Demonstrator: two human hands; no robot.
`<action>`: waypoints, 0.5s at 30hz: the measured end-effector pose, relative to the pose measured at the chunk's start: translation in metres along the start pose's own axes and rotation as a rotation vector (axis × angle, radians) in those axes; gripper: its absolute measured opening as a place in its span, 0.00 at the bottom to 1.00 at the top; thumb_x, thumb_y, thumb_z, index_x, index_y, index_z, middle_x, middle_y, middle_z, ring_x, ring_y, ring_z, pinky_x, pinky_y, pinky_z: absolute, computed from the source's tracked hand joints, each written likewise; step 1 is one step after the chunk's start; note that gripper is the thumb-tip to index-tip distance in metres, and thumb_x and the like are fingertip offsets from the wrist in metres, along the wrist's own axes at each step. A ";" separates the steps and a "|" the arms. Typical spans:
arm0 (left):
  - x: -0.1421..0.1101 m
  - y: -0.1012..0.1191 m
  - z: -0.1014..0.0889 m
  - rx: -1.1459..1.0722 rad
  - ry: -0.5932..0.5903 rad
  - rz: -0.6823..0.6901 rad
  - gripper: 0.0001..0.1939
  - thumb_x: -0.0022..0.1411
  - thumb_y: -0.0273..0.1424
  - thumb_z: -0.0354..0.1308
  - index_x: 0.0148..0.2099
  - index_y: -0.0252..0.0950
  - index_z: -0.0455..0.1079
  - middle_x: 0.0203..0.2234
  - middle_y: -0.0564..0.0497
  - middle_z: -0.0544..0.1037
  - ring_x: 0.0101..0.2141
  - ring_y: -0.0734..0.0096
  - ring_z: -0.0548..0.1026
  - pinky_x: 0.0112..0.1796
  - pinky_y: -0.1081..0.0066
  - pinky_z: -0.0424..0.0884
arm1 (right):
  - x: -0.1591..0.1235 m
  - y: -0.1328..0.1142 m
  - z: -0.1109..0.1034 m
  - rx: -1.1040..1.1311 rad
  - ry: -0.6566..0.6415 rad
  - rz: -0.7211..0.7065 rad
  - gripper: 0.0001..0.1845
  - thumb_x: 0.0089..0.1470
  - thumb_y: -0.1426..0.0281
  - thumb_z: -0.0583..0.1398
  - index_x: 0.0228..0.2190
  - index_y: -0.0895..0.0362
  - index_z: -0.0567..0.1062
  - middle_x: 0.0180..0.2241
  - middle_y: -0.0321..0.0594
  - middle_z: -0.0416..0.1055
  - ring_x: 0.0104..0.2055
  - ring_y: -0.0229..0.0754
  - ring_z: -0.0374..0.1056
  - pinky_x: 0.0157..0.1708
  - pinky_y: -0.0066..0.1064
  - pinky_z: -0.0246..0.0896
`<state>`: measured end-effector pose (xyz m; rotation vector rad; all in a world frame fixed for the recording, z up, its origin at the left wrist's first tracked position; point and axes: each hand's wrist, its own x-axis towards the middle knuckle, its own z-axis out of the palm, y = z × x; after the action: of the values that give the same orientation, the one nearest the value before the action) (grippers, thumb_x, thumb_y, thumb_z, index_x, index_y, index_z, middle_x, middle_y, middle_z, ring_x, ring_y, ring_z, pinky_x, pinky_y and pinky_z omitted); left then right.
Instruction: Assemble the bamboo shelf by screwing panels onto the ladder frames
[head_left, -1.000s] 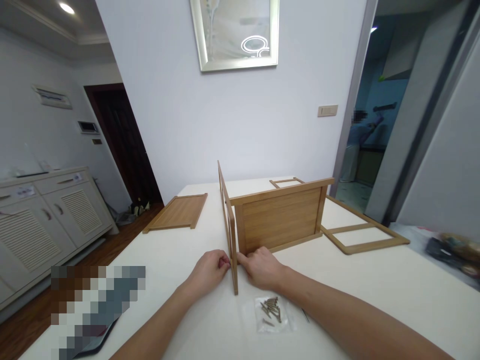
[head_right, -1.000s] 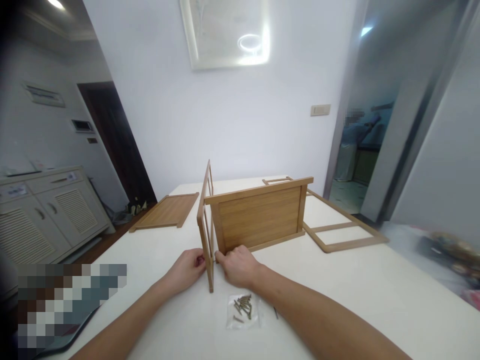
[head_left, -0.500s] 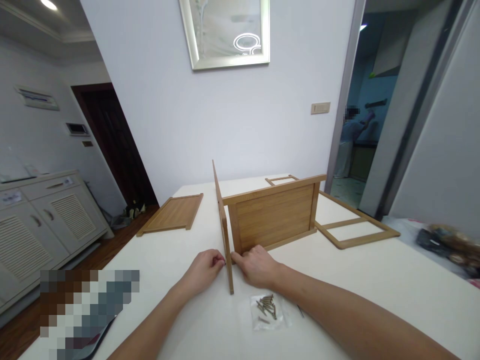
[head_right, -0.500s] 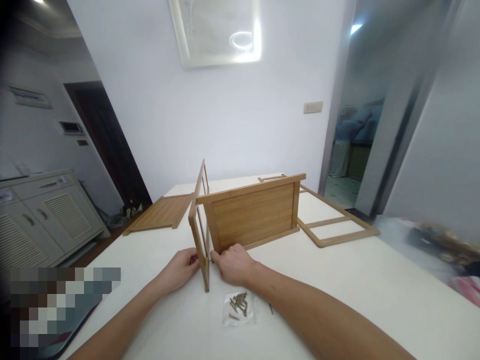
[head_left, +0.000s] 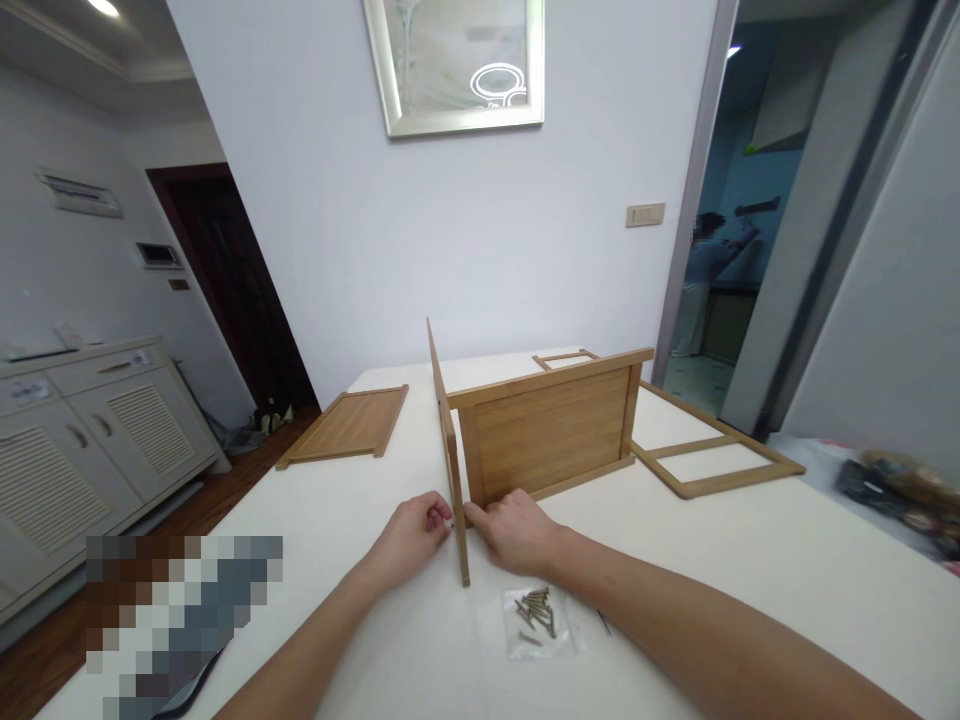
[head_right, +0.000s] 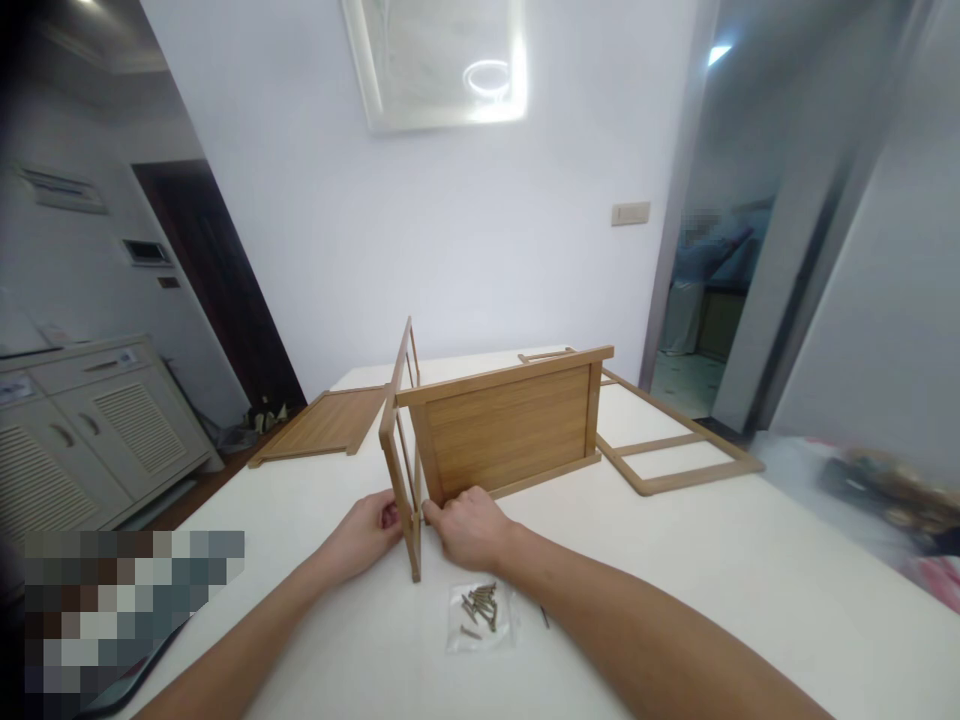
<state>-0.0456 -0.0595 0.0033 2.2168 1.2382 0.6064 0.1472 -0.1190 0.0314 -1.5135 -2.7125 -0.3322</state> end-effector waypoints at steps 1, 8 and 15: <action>0.000 0.000 -0.002 0.009 -0.002 -0.003 0.08 0.54 0.26 0.52 0.35 0.35 0.71 0.26 0.52 0.76 0.28 0.71 0.71 0.30 0.74 0.63 | 0.000 0.000 0.000 0.001 -0.001 0.000 0.17 0.50 0.72 0.53 0.44 0.57 0.66 0.33 0.45 0.78 0.32 0.47 0.73 0.27 0.31 0.54; -0.001 0.003 -0.002 0.058 0.013 -0.001 0.09 0.57 0.29 0.51 0.31 0.35 0.72 0.26 0.50 0.77 0.30 0.68 0.72 0.32 0.72 0.62 | 0.000 0.000 -0.001 0.000 -0.008 0.006 0.16 0.52 0.72 0.52 0.44 0.56 0.65 0.33 0.46 0.78 0.31 0.47 0.73 0.26 0.32 0.53; -0.002 0.003 0.004 0.064 0.028 -0.017 0.05 0.54 0.25 0.54 0.30 0.35 0.71 0.25 0.52 0.75 0.28 0.70 0.71 0.31 0.73 0.62 | 0.000 0.000 0.001 0.011 -0.014 0.016 0.16 0.51 0.72 0.52 0.44 0.57 0.65 0.34 0.47 0.77 0.32 0.47 0.73 0.27 0.31 0.53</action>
<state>-0.0422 -0.0633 0.0020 2.2544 1.3061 0.6011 0.1469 -0.1187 0.0307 -1.5393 -2.7070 -0.3066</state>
